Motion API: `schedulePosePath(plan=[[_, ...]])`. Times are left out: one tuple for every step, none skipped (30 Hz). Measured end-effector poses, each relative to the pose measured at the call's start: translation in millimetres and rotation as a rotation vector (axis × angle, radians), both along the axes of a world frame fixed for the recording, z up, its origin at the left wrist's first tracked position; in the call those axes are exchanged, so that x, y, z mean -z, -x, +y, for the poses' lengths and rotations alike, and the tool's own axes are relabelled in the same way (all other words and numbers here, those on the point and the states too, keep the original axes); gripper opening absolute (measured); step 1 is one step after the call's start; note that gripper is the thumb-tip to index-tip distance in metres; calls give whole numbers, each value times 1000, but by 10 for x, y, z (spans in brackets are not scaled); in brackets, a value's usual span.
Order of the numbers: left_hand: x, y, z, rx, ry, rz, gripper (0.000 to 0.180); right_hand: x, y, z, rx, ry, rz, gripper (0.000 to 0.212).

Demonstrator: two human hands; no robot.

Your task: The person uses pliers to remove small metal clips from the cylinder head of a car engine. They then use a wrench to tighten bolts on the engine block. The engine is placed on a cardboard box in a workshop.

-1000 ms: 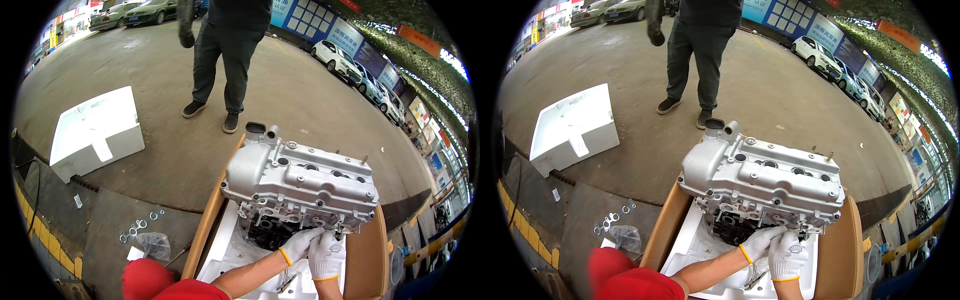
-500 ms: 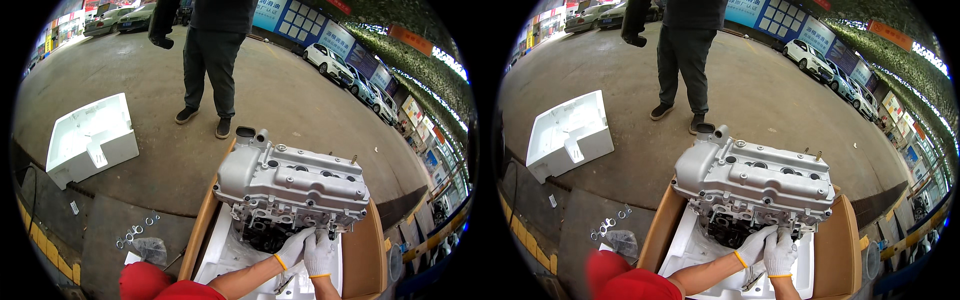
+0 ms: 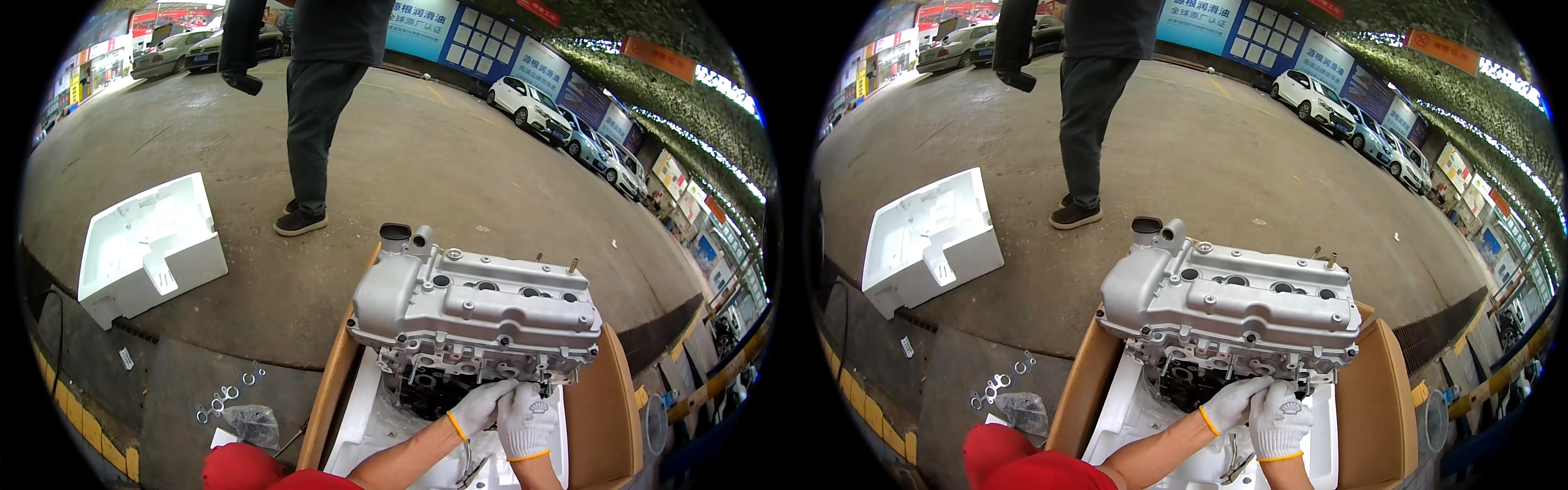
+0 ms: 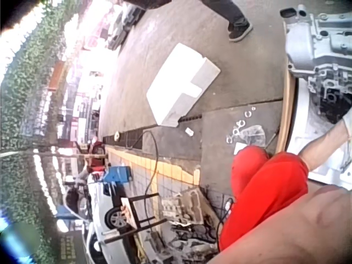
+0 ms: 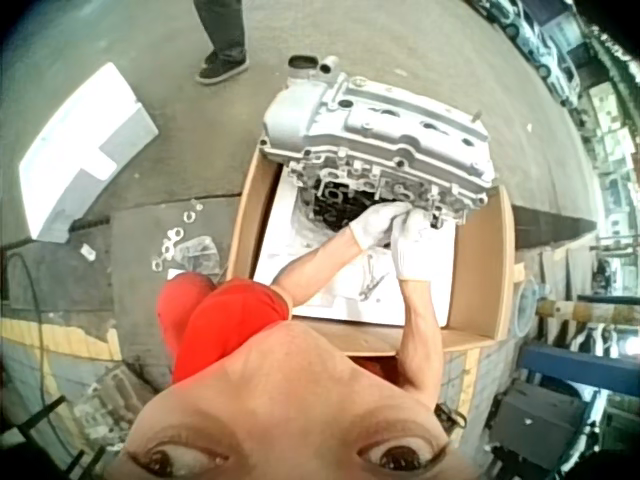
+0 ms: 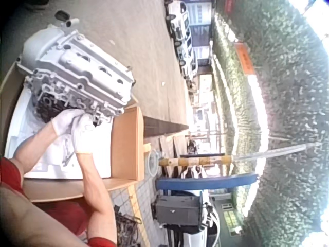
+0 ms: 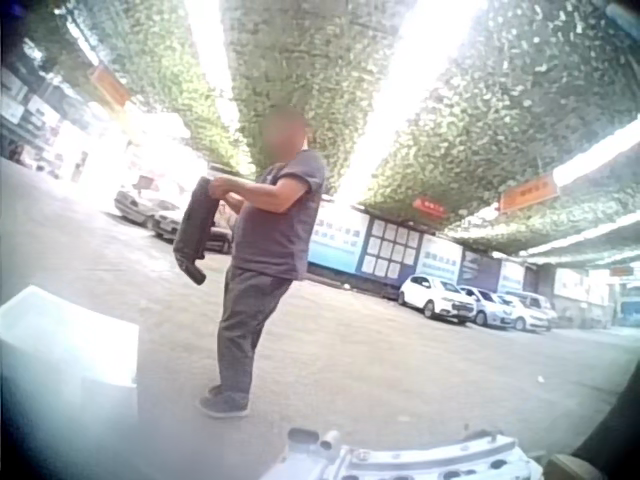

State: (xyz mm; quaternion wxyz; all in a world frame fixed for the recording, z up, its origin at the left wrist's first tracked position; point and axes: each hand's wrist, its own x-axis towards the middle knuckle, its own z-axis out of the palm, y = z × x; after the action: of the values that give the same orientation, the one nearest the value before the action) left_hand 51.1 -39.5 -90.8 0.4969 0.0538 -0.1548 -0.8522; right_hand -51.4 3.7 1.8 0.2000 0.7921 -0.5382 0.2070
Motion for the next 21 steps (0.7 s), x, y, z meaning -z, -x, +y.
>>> schedulePosePath(plan=[[-60, -6, 19, -13, -28, -51, 44, -12, 2, 15, 3, -19, -19, 25], [-136, -14, 33, -23, -55, -102, 44, -30, 1, 27, 8, -37, -37, 24], [-332, -28, 96, -58, -93, -150, 41, -12, 20, 32, 119, -87, -1, 25], [-289, -31, 52, -172, -71, -225, 37, -51, -26, 26, -11, -13, 25, 24], [-205, 13, 36, -268, -56, -303, 34, -58, -34, 23, -129, 48, 51, 24], [-331, -2, 73, -249, -64, -373, 31, 117, 76, -41, -99, 28, 43, 23], [-398, -27, 63, -231, -62, -427, 31, 271, 199, -77, -66, 8, 35, 22], [-416, -73, 71, -216, -74, -484, 31, 287, 154, -52, -23, -108, -181, 20], [-370, -74, 57, -214, -65, -527, 34, 260, 59, -65, 21, -199, -405, 20], [-238, -94, 42, -171, -80, -544, 34, 232, 89, -67, -52, -147, -206, 19], [-245, -72, 65, -174, -107, -482, 35, 163, 135, -81, -124, -94, 2, 18], [-269, -49, 88, -177, -130, -419, 35, 39, 175, -106, -146, -222, -68, 22], [-370, 7, 158, -224, -186, -285, 36, -122, 228, -116, -165, -351, -139, 27], [-376, -2, 153, -213, -108, -128, 36, -388, 190, -152, -30, -700, -446, 32], [-252, 1, 94, -165, -38, -7, 34, -605, 250, -144, -248, -685, -290, 25], [-199, -35, 79, -75, 16, 69, 37, -770, 312, -126, -142, -791, -316, 26], [-152, -38, 74, 25, 65, 154, 41, -882, 385, -97, -22, -897, -339, 28], [-64, -13, 23, 91, 133, 226, 47, -931, 437, -90, -21, -835, -270, 32], [15, 15, 2, 128, 182, 284, 48, -937, 484, -85, -22, -774, -200, 35], [87, 71, 8, 129, 182, 286, 46, -825, 538, -107, -4, -756, -293, 46], [124, 109, 9, 133, 184, 283, 44, -828, 534, -102, 44, -792, -351, 50]])
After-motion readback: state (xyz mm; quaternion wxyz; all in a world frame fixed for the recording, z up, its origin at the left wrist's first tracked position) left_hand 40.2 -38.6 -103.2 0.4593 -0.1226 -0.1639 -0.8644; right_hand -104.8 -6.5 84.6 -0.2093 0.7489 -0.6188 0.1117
